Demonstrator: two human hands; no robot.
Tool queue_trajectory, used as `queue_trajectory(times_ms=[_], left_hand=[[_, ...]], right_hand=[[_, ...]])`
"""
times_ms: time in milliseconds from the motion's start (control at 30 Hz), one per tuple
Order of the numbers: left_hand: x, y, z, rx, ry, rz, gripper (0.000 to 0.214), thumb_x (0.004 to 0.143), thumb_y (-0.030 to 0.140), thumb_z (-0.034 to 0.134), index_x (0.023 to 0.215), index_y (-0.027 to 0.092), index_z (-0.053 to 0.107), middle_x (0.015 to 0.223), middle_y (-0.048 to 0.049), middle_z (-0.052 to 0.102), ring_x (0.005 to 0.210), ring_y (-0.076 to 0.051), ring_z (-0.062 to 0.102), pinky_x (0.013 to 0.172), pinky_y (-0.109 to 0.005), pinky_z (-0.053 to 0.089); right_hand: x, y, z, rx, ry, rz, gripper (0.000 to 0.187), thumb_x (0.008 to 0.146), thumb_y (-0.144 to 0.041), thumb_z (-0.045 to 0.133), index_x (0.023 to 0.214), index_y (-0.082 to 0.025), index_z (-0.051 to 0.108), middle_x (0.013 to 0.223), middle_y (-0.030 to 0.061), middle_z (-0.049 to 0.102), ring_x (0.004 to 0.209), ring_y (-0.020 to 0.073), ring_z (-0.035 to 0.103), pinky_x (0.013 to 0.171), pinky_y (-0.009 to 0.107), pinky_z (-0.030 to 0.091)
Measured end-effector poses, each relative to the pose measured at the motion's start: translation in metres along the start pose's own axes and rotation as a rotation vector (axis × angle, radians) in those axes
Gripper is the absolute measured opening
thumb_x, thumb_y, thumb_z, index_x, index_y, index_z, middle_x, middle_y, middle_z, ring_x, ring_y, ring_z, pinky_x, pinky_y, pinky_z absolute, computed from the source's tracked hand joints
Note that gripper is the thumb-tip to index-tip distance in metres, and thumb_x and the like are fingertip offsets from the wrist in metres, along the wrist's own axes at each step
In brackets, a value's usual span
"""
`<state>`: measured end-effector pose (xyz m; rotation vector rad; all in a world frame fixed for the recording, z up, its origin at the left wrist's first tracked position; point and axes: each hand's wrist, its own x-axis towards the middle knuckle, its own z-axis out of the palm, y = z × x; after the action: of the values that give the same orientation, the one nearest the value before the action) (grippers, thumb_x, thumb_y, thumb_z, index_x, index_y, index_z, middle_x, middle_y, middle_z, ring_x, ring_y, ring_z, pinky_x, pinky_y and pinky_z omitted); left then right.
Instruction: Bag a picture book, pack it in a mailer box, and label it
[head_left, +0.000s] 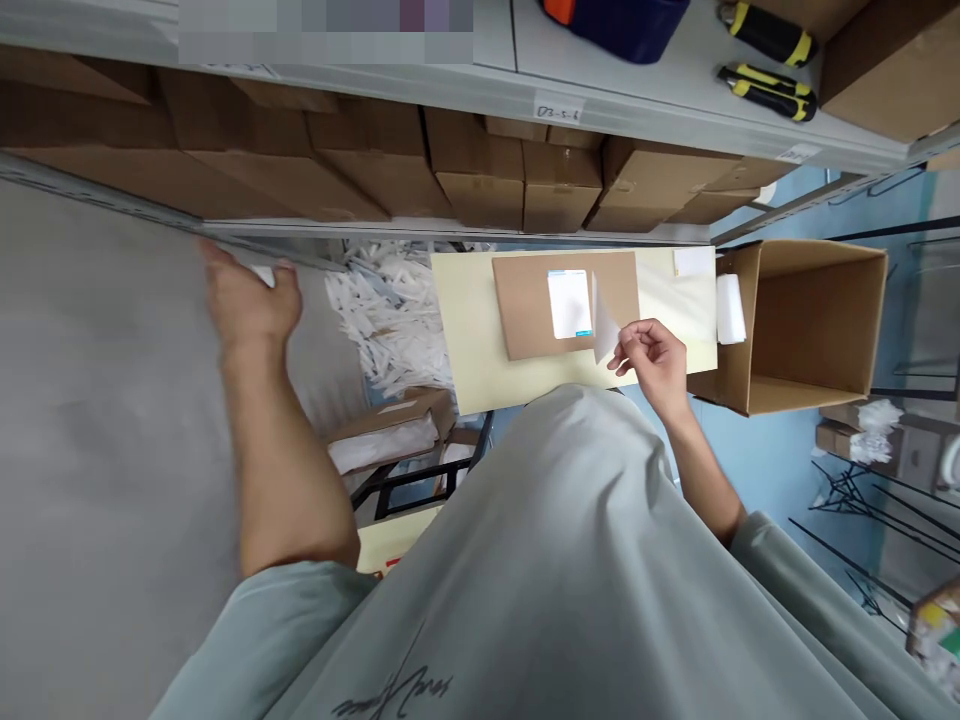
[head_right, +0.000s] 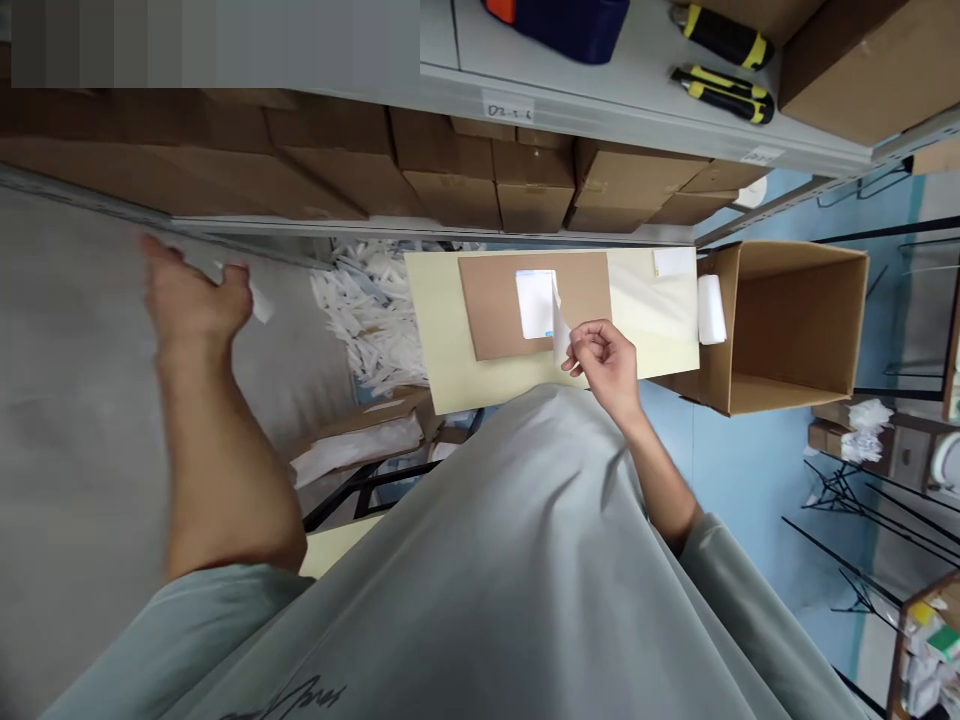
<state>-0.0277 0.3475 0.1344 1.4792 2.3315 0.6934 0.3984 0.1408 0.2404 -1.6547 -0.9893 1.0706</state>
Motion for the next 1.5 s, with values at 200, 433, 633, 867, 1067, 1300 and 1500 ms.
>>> queue_trajectory(times_ms=[200, 433, 633, 867, 1067, 1300, 1500], left_hand=[[-0.182, 0.126, 0.015, -0.934, -0.717, 0.057, 0.045, 0.091, 0.063, 0.083, 0.1, 0.02, 0.075, 0.108, -0.011, 0.085, 0.097, -0.025, 0.082, 0.106, -0.052, 0.067], [-0.271, 0.192, 0.039, -1.119, -0.67, -0.269, 0.045, 0.077, 0.062, 0.095, 0.085, 0.023, 0.074, 0.078, -0.0017, 0.077, 0.074, -0.019, 0.077, 0.078, -0.035, 0.07], [-0.269, 0.187, 0.047, -0.988, -0.653, -0.219, 0.042, 0.074, 0.057, 0.096, 0.086, 0.022, 0.076, 0.08, -0.0014, 0.077, 0.075, -0.018, 0.076, 0.074, -0.032, 0.068], [-0.278, 0.179, 0.062, -0.92, -0.556, -0.114, 0.041, 0.079, 0.058, 0.092, 0.087, 0.025, 0.068, 0.081, 0.0004, 0.072, 0.076, -0.017, 0.073, 0.068, -0.029, 0.065], [-0.282, 0.174, 0.063, -0.938, -0.57, -0.144, 0.045, 0.079, 0.061, 0.092, 0.085, 0.025, 0.065, 0.084, -0.0002, 0.073, 0.081, -0.018, 0.072, 0.073, -0.03, 0.065], [-0.289, 0.179, 0.061, -0.922, -0.559, -0.119, 0.044, 0.077, 0.061, 0.092, 0.082, 0.025, 0.067, 0.084, -0.0019, 0.074, 0.08, -0.019, 0.071, 0.074, -0.033, 0.065], [-0.292, 0.179, 0.069, -0.858, -0.473, -0.028, 0.038, 0.082, 0.058, 0.09, 0.087, 0.024, 0.072, 0.084, -0.0015, 0.073, 0.078, -0.018, 0.071, 0.075, -0.031, 0.062]], right_hand=[[-0.001, 0.009, -0.003, -0.428, 0.06, -0.433, 0.023, 0.113, -0.045, 0.06, 0.103, -0.027, 0.07, 0.085, 0.0006, 0.075, 0.067, 0.0149, 0.071, 0.064, 0.03, 0.059], [-0.002, 0.035, -0.008, -0.931, -0.073, -0.944, 0.018, 0.111, -0.015, 0.061, 0.099, -0.026, 0.07, 0.076, -0.0033, 0.07, 0.06, 0.0121, 0.061, 0.058, 0.03, 0.045], [0.001, 0.053, -0.014, -1.015, -0.22, -0.937, 0.025, 0.109, -0.006, 0.056, 0.094, -0.023, 0.068, 0.08, -0.0021, 0.069, 0.066, 0.0121, 0.059, 0.062, 0.029, 0.043], [0.005, 0.05, -0.028, -0.756, -0.466, -0.662, 0.018, 0.113, -0.022, 0.061, 0.102, -0.025, 0.075, 0.096, 0.0028, 0.077, 0.071, 0.0142, 0.067, 0.06, 0.029, 0.044], [0.032, 0.041, -0.056, -0.325, -0.238, -0.251, 0.027, 0.11, -0.049, 0.067, 0.099, -0.028, 0.08, 0.102, 0.004, 0.079, 0.074, 0.0159, 0.07, 0.072, 0.033, 0.06], [0.063, 0.049, -0.065, -0.079, -0.294, -0.006, 0.049, 0.091, -0.074, 0.082, 0.089, -0.026, 0.078, 0.082, 0.0006, 0.073, 0.06, 0.014, 0.062, 0.062, 0.033, 0.057], [0.069, 0.054, -0.069, -0.078, -0.333, 0.002, 0.05, 0.09, -0.074, 0.081, 0.085, -0.025, 0.072, 0.073, -0.0019, 0.067, 0.061, 0.0143, 0.061, 0.062, 0.031, 0.054]])
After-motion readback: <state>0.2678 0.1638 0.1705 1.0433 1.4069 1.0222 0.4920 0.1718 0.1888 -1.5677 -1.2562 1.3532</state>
